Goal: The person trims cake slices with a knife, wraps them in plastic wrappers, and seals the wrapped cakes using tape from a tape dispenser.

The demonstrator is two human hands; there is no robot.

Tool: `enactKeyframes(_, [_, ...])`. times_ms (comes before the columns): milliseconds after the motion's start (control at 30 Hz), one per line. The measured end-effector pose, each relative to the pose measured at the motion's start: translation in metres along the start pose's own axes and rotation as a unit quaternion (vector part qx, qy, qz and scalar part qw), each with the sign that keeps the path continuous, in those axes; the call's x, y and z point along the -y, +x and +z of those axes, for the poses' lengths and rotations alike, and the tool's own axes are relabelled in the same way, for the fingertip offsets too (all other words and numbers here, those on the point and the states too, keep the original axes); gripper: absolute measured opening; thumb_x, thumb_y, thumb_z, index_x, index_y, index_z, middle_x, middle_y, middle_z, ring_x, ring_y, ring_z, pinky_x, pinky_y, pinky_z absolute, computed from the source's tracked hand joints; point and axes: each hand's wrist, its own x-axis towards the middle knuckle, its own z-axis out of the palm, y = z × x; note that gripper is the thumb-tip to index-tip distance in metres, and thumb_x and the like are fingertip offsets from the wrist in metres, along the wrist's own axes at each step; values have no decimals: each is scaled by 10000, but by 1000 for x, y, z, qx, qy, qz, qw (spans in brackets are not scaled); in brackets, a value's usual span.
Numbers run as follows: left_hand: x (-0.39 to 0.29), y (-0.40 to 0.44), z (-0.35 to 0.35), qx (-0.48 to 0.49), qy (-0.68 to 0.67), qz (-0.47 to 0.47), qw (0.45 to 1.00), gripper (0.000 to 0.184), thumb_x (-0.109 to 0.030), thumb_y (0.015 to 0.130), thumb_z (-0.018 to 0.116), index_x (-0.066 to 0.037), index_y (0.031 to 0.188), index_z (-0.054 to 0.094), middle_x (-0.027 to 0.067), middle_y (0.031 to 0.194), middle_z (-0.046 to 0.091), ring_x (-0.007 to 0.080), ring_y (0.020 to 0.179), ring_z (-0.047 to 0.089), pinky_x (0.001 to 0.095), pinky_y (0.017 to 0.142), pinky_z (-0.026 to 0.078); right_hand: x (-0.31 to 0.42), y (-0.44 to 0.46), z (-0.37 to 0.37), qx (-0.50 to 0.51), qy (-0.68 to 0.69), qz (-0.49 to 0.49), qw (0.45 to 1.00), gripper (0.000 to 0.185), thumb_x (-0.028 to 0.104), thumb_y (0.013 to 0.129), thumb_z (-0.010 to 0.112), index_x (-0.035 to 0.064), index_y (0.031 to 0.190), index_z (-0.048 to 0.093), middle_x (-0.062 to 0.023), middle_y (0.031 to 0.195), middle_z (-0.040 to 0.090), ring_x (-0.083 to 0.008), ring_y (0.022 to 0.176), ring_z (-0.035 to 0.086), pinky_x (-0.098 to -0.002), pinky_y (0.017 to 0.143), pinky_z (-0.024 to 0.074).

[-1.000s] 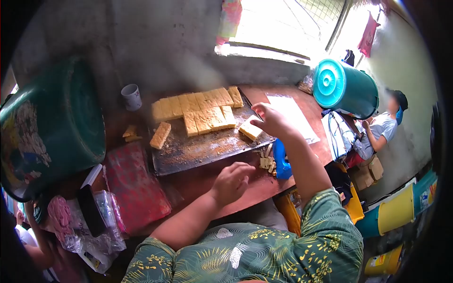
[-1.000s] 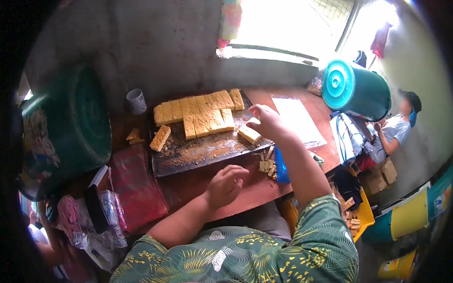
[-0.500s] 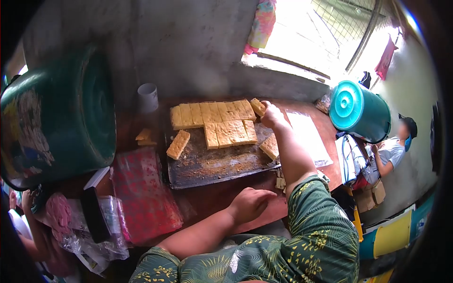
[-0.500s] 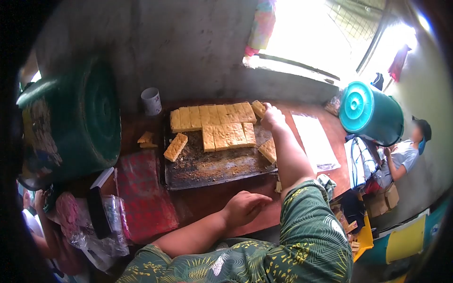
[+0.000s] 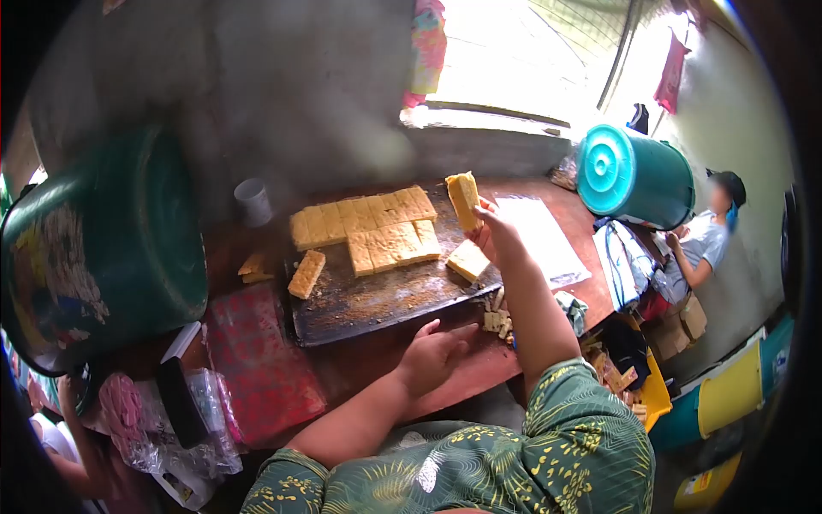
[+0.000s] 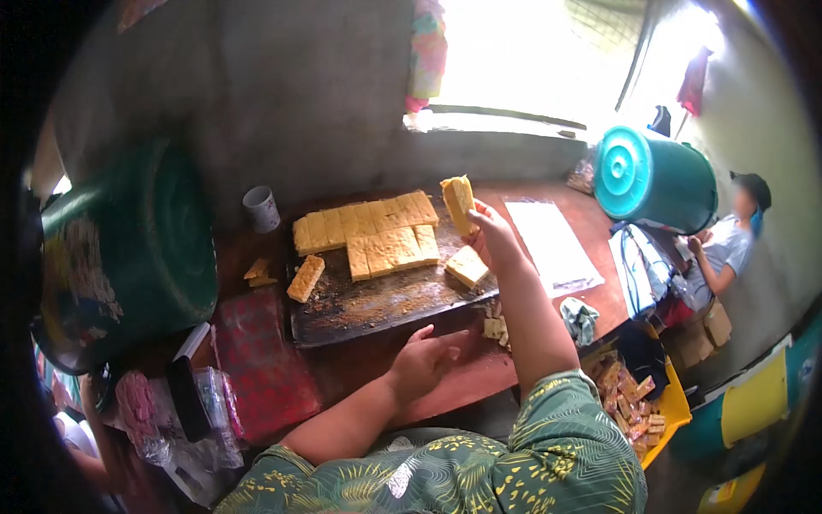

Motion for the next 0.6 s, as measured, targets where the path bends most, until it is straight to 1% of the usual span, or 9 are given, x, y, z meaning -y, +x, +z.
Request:
enactKeyframes(100, [-11,-4,1,-34,-94,-73,992,695,128,824,525,-94,1482,517,173,1210,674,331,1023,676,435,965,550,-4,-74,-10,135,160,-1,978,496,219,1009,600,46,1453,462,-99,1252,662,-212,1095,686,-397,955,568])
enactKeyframes(133, [-12,-2,2,-51,-77,-59,994,714,148,809,503,-90,1482,517,175,1215,669,343,1062,665,440,983,545,-5,-100,-7,117,173,12,978,485,218,1008,582,46,1446,465,-115,1228,668,-228,1067,695,-405,936,575])
enactKeyframes(167, [-9,3,1,-95,-14,22,995,743,168,781,474,-77,1482,512,199,1298,631,368,1178,640,448,1026,530,-7,-125,-4,100,187,25,977,476,217,1006,565,45,1439,468,-131,1205,674,-244,1039,704,-413,918,582])
enactKeyframes(200, [-6,1,-3,-74,-1,39,996,719,118,791,518,-112,1472,520,186,1421,558,370,1339,548,484,1095,476,-14,-143,-10,108,208,44,971,472,219,1007,562,46,1437,472,-136,1217,675,-254,1052,703,-418,917,581])
enactKeyframes(233, [-13,-1,-6,-53,48,5,997,651,57,822,561,-122,1448,543,150,1441,564,351,1365,537,547,1157,383,-22,-160,-15,117,230,65,964,467,220,1009,559,48,1435,476,-142,1230,676,-264,1065,703,-423,917,581])
enactKeyframes(300, [-19,-4,-6,-34,116,-14,993,559,-30,876,601,-142,1423,565,92,1374,633,320,1375,536,592,1177,310,-38,-188,-20,84,257,91,959,480,187,996,565,49,1450,488,-128,1285,671,-258,1089,701,-401,954,571])
enactKeyframes(367, [-21,-10,-5,-6,141,-20,990,433,-183,937,692,-153,1362,619,20,1153,746,312,1360,561,555,1183,300,-61,-202,-36,77,265,120,954,467,225,1025,588,62,1452,494,-111,1287,669,-236,1086,695,-388,954,566])
enactKeyframes(433, [-26,-15,-4,-12,178,1,984,383,-213,931,731,-137,1299,657,28,1138,745,301,1300,603,525,1155,349,-77,-208,-46,64,218,95,969,464,246,1042,603,72,1458,493,-96,1286,665,-218,1070,692,-375,938,567])
enactKeyframes(600, [-26,-13,-1,-81,111,-51,989,329,-191,925,759,-131,1243,697,87,1125,738,315,1197,643,491,1108,419,-109,-206,-57,19,167,24,986,486,259,1052,634,91,1481,481,-84,1242,680,-182,1013,710,-363,885,598])
